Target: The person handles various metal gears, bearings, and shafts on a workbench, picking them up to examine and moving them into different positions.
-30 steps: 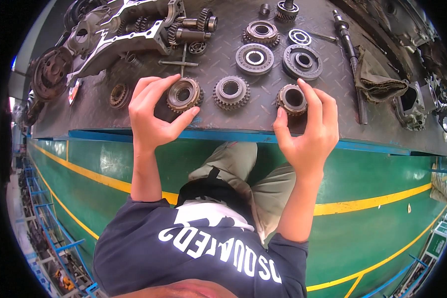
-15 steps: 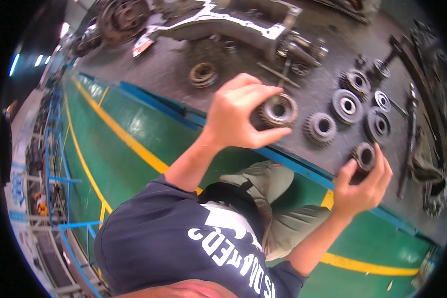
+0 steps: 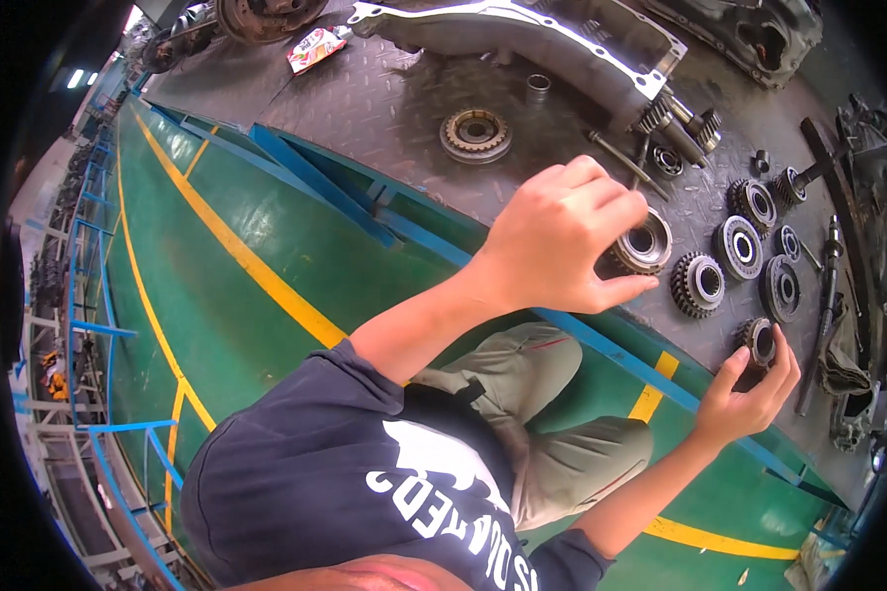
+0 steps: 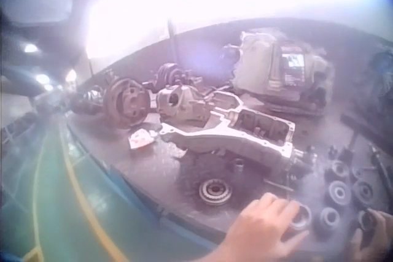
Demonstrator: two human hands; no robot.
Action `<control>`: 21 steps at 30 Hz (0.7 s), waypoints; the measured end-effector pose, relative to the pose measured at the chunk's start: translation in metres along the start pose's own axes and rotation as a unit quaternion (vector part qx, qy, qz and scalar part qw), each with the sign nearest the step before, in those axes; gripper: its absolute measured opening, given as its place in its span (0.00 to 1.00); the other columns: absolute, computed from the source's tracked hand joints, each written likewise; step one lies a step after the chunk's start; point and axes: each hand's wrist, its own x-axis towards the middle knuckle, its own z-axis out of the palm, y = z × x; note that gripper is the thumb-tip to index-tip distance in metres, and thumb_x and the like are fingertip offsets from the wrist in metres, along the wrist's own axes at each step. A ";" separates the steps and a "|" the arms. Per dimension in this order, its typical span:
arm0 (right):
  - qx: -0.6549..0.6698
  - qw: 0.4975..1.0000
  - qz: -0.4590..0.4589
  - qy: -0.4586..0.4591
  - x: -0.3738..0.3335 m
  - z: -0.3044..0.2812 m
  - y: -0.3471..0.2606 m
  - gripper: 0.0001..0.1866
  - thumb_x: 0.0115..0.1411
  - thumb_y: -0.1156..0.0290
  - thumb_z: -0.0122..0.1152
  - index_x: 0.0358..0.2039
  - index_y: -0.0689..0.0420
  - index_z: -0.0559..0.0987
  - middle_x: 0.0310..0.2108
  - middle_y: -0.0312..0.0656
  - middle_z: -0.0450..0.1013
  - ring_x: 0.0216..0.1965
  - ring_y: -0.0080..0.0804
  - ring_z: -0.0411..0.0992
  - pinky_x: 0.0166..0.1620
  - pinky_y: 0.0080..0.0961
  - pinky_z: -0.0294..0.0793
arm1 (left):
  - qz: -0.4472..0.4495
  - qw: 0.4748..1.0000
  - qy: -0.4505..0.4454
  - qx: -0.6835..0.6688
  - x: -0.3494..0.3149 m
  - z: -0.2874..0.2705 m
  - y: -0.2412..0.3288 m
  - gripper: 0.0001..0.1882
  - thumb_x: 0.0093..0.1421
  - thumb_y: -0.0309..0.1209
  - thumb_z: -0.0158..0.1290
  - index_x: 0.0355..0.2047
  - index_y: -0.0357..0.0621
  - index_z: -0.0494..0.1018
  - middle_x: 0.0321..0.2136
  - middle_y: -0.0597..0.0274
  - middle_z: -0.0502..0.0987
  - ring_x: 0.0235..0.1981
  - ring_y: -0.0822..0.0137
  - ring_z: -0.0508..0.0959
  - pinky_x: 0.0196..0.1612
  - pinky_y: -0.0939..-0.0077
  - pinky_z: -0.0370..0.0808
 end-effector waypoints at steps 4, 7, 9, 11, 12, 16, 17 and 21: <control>-0.007 1.000 -0.015 0.002 -0.003 -0.004 0.006 0.22 0.70 0.68 0.65 0.63 0.59 0.85 0.56 0.48 0.81 0.56 0.49 0.82 0.60 0.41 0.82 | 0.013 1.000 -0.006 -0.009 -0.004 0.000 0.004 0.27 0.53 0.51 0.77 0.45 0.48 0.84 0.40 0.60 0.85 0.47 0.53 0.81 0.50 0.57 0.80; -0.019 0.999 -0.034 0.003 -0.006 -0.005 0.009 0.23 0.70 0.68 0.65 0.63 0.60 0.85 0.55 0.49 0.80 0.57 0.51 0.82 0.61 0.43 0.81 | 0.014 1.000 -0.006 -0.015 -0.007 0.000 0.005 0.25 0.56 0.51 0.75 0.45 0.48 0.84 0.41 0.58 0.84 0.49 0.52 0.81 0.51 0.55 0.79; -0.012 1.000 -0.027 0.009 -0.006 -0.003 0.005 0.23 0.70 0.68 0.65 0.63 0.60 0.85 0.56 0.49 0.80 0.57 0.52 0.81 0.61 0.44 0.81 | 0.017 0.999 -0.010 -0.025 -0.009 -0.001 0.002 0.24 0.57 0.51 0.75 0.44 0.48 0.84 0.41 0.58 0.84 0.49 0.52 0.81 0.52 0.55 0.79; -0.010 1.000 -0.016 0.006 -0.007 -0.003 0.003 0.23 0.70 0.68 0.64 0.63 0.60 0.85 0.56 0.49 0.80 0.57 0.52 0.81 0.61 0.44 0.81 | 0.018 0.999 -0.031 -0.025 -0.010 -0.003 0.001 0.22 0.58 0.50 0.74 0.42 0.47 0.85 0.42 0.57 0.84 0.50 0.52 0.80 0.52 0.56 0.79; -0.011 1.000 -0.016 0.006 -0.007 -0.003 0.003 0.23 0.70 0.68 0.63 0.63 0.60 0.85 0.56 0.49 0.80 0.57 0.52 0.81 0.61 0.44 0.81 | 0.024 0.999 -0.025 -0.031 -0.011 -0.001 0.000 0.22 0.59 0.50 0.74 0.42 0.47 0.85 0.43 0.57 0.84 0.50 0.52 0.80 0.53 0.56 0.79; -0.011 1.000 -0.012 0.005 -0.007 -0.002 0.004 0.23 0.71 0.67 0.63 0.63 0.60 0.85 0.56 0.50 0.80 0.58 0.52 0.81 0.62 0.45 0.80 | 0.026 0.999 -0.023 -0.040 -0.013 0.001 -0.001 0.21 0.61 0.50 0.73 0.40 0.47 0.86 0.43 0.55 0.83 0.51 0.52 0.80 0.53 0.56 0.78; -0.013 1.000 -0.013 0.007 -0.007 -0.001 0.005 0.23 0.71 0.67 0.63 0.63 0.60 0.85 0.56 0.50 0.80 0.58 0.52 0.81 0.62 0.45 0.80 | 0.023 0.999 -0.025 -0.042 -0.013 0.002 -0.001 0.21 0.61 0.50 0.73 0.40 0.47 0.85 0.43 0.55 0.82 0.51 0.52 0.80 0.53 0.56 0.78; -0.022 0.999 -0.025 0.011 -0.009 -0.009 0.012 0.23 0.71 0.66 0.64 0.63 0.62 0.85 0.55 0.52 0.80 0.57 0.54 0.80 0.63 0.47 0.79 | 0.034 0.998 -0.020 -0.047 -0.010 0.005 0.004 0.20 0.61 0.51 0.72 0.39 0.47 0.85 0.43 0.56 0.82 0.51 0.52 0.80 0.52 0.55 0.78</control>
